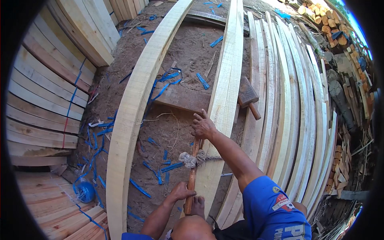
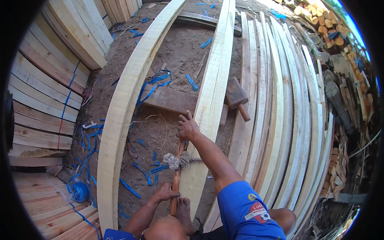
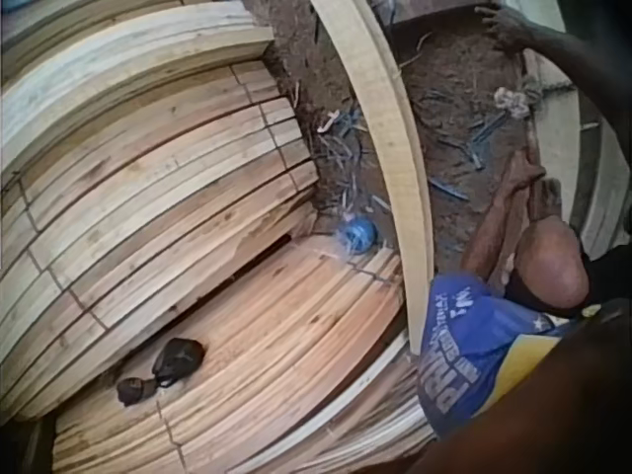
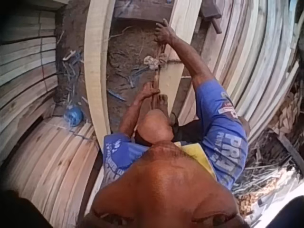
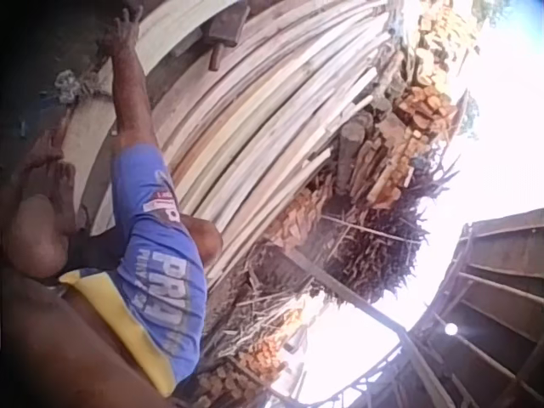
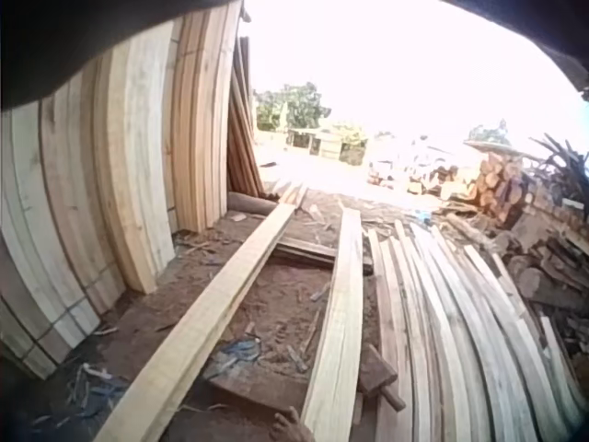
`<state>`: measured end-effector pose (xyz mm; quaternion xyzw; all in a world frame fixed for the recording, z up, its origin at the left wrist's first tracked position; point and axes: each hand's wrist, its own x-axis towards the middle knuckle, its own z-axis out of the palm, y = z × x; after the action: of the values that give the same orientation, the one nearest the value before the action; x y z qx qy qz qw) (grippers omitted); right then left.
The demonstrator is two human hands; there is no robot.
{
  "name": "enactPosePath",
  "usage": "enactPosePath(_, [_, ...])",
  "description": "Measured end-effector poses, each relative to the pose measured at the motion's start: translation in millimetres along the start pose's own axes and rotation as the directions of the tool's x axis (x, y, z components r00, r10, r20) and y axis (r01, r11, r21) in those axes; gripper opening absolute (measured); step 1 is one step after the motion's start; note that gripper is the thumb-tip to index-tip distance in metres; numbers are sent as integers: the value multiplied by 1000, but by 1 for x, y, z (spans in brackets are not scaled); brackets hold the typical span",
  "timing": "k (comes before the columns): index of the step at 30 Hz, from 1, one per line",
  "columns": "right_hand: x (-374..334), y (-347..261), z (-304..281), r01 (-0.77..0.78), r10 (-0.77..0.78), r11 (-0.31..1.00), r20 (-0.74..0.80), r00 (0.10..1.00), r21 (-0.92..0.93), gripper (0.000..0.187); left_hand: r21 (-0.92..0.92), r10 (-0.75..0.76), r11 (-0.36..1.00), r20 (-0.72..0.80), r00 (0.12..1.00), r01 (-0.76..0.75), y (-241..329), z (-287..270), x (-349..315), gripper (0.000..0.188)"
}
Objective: The person is assembling a curved wooden structure, likely a boat hull, by securing planks together. They use a wooden mallet to tighten a rope around the planks and then wrap and tie a blue strap around the same section to hold it in place.
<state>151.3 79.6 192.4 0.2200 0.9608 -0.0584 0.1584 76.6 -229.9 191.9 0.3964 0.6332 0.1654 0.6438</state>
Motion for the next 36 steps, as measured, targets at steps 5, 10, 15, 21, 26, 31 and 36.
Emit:
enactPosePath(5, [-2, 10, -11, -53, 53, 999, 115, 992, -3, 39, 23, -14, 1000, 85, 996, 12, -6, -14, 8, 48])
enactPosePath(10, [-11, 5, -31, -81, 81, 997, 17, 997, 17, 33, -184, 26, 982, -98, 995, -43, -13, -9, 0, 53])
enactPosePath(15, [-8, 7, -32, -129, 131, 991, -55, 990, 40, 29, -275, 70, 923, -567, 821, -269, -44, 68, 6, 46])
enactPosePath(21, [-4, 1, -39, -233, 266, 944, -121, 956, 233, 25, -39, 124, 981, -621, 774, -189, -56, 70, 11, 45])
enactPosePath(26, [-10, 18, -35, -378, 780, -75, 290, 554, 923, 32, -143, 87, 965, -614, 785, -219, -83, 76, 49, 63])
enactPosePath(31, [-6, -3, -42, -16, 600, -627, 496, 627, 779, 29, -137, 148, 951, -583, 799, -276, -103, 71, 67, 69])
enactPosePath(36, [-20, -17, -62, 32, 678, -476, 344, 650, 879, 27, -207, 109, 902, -741, 663, -379, -81, 40, 69, 60])
